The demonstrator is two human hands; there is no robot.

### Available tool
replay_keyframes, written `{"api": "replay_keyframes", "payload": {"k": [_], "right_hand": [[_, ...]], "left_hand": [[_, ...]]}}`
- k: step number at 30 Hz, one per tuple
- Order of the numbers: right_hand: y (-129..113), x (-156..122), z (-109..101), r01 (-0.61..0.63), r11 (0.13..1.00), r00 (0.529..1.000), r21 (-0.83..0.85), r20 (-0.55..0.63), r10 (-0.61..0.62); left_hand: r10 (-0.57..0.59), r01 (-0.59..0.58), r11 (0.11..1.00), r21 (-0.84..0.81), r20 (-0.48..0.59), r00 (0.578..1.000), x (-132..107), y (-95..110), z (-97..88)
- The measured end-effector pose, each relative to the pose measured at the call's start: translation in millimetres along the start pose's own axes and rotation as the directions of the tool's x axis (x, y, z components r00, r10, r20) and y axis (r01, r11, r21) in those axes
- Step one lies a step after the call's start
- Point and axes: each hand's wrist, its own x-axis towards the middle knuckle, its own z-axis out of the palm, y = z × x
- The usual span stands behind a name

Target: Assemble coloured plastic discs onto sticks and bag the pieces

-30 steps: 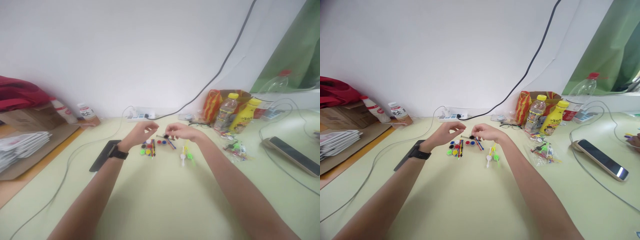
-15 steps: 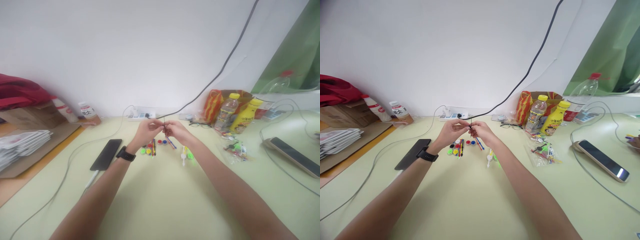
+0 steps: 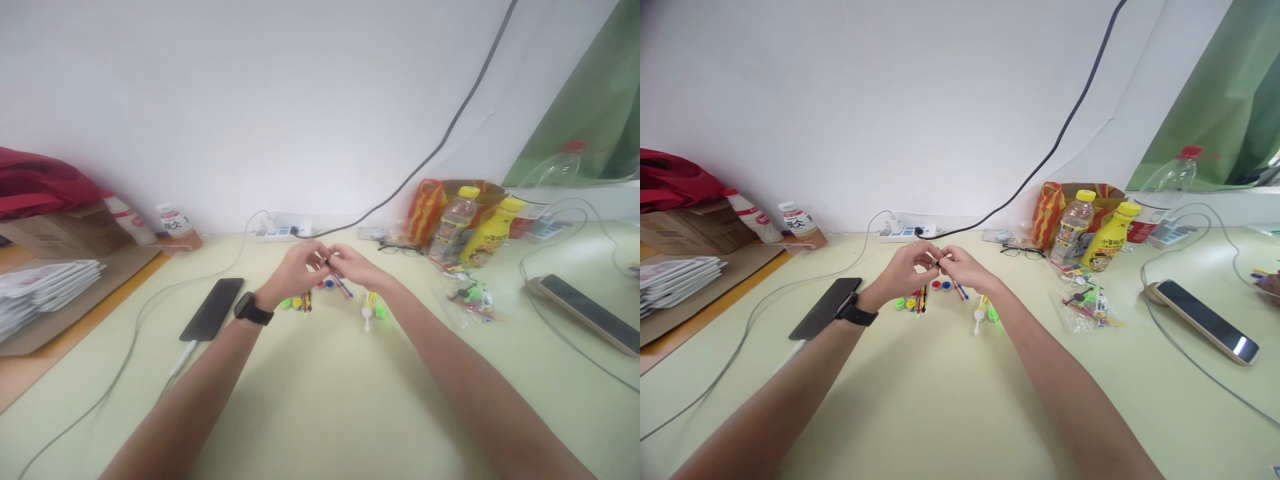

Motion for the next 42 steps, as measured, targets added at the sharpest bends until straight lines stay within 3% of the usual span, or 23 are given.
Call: {"api": "replay_keyframes", "payload": {"k": [3, 7, 12, 14, 16, 18, 20, 22, 25, 29, 32, 35, 39, 42], "right_hand": [[3, 0, -5, -0.081, 0.965, 0.994, -0.249, -0.087, 0.061], [15, 0, -21, -0.178, 0.760, 0.983, -0.625, -0.074, 0.169], [17, -7, -43, -0.161, 0.650, 0.979, -0.743, -0.038, 0.198], [8, -12, -50, -0.077, 0.653, 0.974, -0.754, 0.082, 0.209], [-2, -15, -53, 0.051, 0.677, 0.909, -0.734, 0.314, 0.273], [-10, -18, -53, 0.112, 0.684, 0.783, -0.721, 0.488, 0.386], [-14, -19, -49, 0.086, 0.651, 0.704, -0.754, 0.508, 0.496], [-14, -19, -44, 0.046, 0.616, 0.685, -0.787, 0.473, 0.554], [-9, -17, -42, 0.043, 0.628, 0.691, -0.777, 0.477, 0.543], [-4, -15, -45, 0.090, 0.682, 0.716, -0.726, 0.523, 0.462], [-7, -17, -47, 0.137, 0.726, 0.762, -0.673, 0.540, 0.357], [-12, -18, -50, 0.150, 0.824, 0.825, -0.546, 0.529, 0.200], [-13, -15, -52, 0.081, 0.958, 0.948, -0.275, 0.317, 0.011], [-10, -9, -48, 0.065, 0.996, 0.991, -0.062, 0.119, -0.057]], "left_hand": [[-0.039, 0.037, 0.998, 0.057, 0.034, 0.999, -2, -1, 1.7], [-0.158, 0.150, 0.987, 0.052, 0.250, 0.955, -7, -3, 3.3], [-0.200, 0.169, 0.980, 0.108, 0.510, 0.837, -10, -9, 5.5], [-0.255, 0.189, 0.966, 0.176, 0.553, 0.793, -10, -13, 3.7], [-0.321, 0.225, 0.946, 0.236, 0.567, 0.758, -10, -16, 0.9], [-0.345, 0.228, 0.935, 0.270, 0.559, 0.754, -10, -19, -2.2], [-0.299, 0.170, 0.943, 0.285, 0.508, 0.808, -9, -22, -4.8], [-0.212, 0.077, 0.950, 0.303, 0.442, 0.872, -8, -24, -7.0], [-0.131, -0.012, 0.942, 0.335, 0.400, 0.907, -7, -27, -8.6], [-0.112, -0.024, 0.937, 0.348, 0.364, 0.925, -8, -31, -6.9], [-0.092, -0.032, 0.938, 0.345, 0.338, 0.937, -9, -34, -6.4], [-0.084, -0.008, 0.952, 0.305, 0.287, 0.954, -8, -30, -8.9], [-0.074, 0.055, 0.994, 0.093, 0.207, 0.976, -4, -14, -8.7], [-0.064, 0.079, 0.989, -0.122, 0.125, 0.990, -1, -2, -1.7]]}}
